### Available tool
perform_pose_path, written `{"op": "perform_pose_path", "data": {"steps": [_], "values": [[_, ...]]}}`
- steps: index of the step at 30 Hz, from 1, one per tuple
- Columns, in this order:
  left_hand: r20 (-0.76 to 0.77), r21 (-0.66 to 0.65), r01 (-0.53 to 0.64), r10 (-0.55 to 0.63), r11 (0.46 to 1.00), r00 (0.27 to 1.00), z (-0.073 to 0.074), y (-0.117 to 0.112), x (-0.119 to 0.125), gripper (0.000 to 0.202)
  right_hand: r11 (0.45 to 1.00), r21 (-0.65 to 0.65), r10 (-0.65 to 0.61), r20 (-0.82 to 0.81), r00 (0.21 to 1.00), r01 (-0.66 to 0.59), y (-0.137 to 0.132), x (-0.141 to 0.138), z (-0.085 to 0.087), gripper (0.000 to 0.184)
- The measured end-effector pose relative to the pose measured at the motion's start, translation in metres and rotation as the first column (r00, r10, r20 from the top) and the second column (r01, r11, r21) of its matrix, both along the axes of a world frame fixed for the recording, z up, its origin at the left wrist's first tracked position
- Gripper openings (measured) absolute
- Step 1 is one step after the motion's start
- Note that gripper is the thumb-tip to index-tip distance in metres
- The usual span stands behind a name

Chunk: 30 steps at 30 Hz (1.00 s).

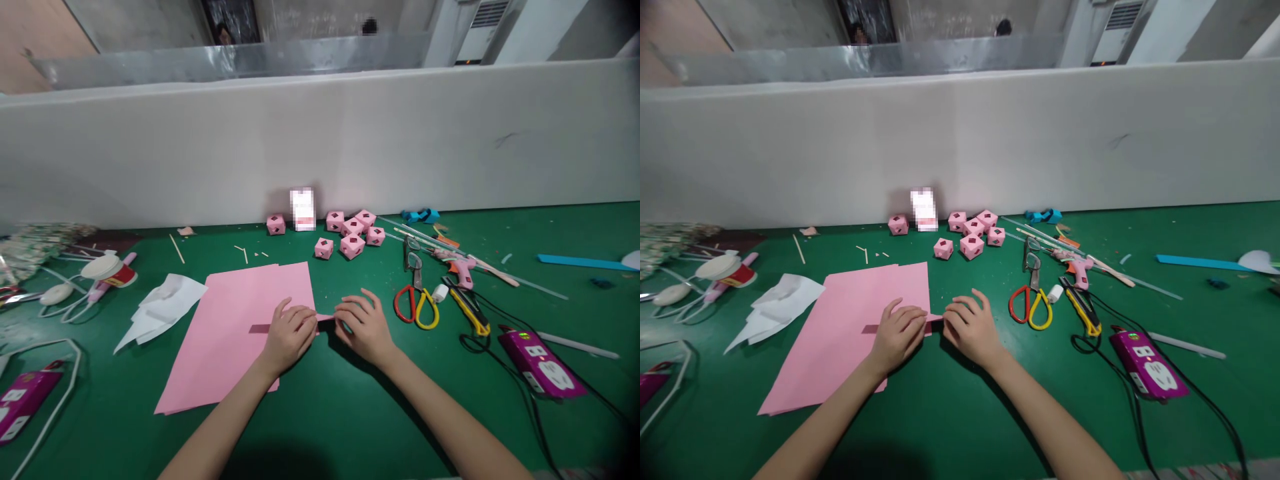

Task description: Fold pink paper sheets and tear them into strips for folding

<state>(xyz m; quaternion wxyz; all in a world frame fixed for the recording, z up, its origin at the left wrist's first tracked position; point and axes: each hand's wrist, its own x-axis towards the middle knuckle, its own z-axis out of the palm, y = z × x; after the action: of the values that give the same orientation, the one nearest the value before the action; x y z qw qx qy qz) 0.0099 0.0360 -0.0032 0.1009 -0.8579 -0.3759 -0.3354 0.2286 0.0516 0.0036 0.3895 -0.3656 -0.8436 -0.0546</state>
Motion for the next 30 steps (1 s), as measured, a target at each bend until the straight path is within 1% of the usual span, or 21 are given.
{"op": "perform_pose_path", "data": {"steps": [3,7,9,12,15,18,23,26,28,30], "values": [[0.025,-0.013,-0.037,0.038,0.999,0.999,0.000,0.001,-0.002,0.013,0.999,0.010,-0.048,-0.006,0.999,0.048,0.006,0.011,0.003,0.011],[0.020,0.012,-0.056,0.056,0.998,0.998,-0.001,0.002,-0.004,0.013,0.995,0.014,-0.099,-0.069,0.993,0.100,0.010,0.019,0.006,0.012],[0.001,0.033,-0.048,0.048,0.998,0.999,0.000,0.002,-0.003,0.013,0.998,-0.010,-0.061,-0.070,0.996,0.060,0.007,0.016,0.007,0.015],[-0.024,0.066,-0.022,0.024,0.998,0.999,0.001,0.000,0.001,0.014,0.999,-0.037,0.038,-0.013,0.999,-0.039,0.000,0.003,0.003,0.026],[-0.026,0.079,-0.002,0.004,0.997,1.000,0.002,-0.002,0.004,0.017,0.995,-0.028,0.094,0.037,0.995,-0.093,-0.006,-0.009,-0.003,0.021],[-0.023,0.053,0.021,-0.020,0.998,1.000,0.002,-0.004,0.004,0.020,0.991,-0.042,0.126,0.047,0.991,-0.124,-0.007,-0.013,-0.009,0.016],[-0.034,0.029,0.067,-0.066,0.997,0.997,0.005,-0.004,0.000,0.015,0.987,-0.042,0.156,0.052,0.986,-0.154,-0.008,-0.012,-0.012,0.016],[-0.022,0.028,0.051,-0.051,0.998,0.998,0.008,-0.005,-0.003,0.014,0.989,-0.052,0.142,0.039,0.989,-0.140,-0.006,-0.008,-0.011,0.022],[-0.007,0.020,0.025,-0.025,1.000,1.000,0.009,-0.004,-0.005,0.015,0.992,-0.064,0.108,0.031,0.994,-0.106,-0.003,-0.002,-0.009,0.025],[0.011,0.017,-0.007,0.007,1.000,1.000,0.010,-0.003,-0.008,0.015,0.995,-0.073,0.064,0.014,0.998,-0.063,0.000,0.004,-0.006,0.025]]}}
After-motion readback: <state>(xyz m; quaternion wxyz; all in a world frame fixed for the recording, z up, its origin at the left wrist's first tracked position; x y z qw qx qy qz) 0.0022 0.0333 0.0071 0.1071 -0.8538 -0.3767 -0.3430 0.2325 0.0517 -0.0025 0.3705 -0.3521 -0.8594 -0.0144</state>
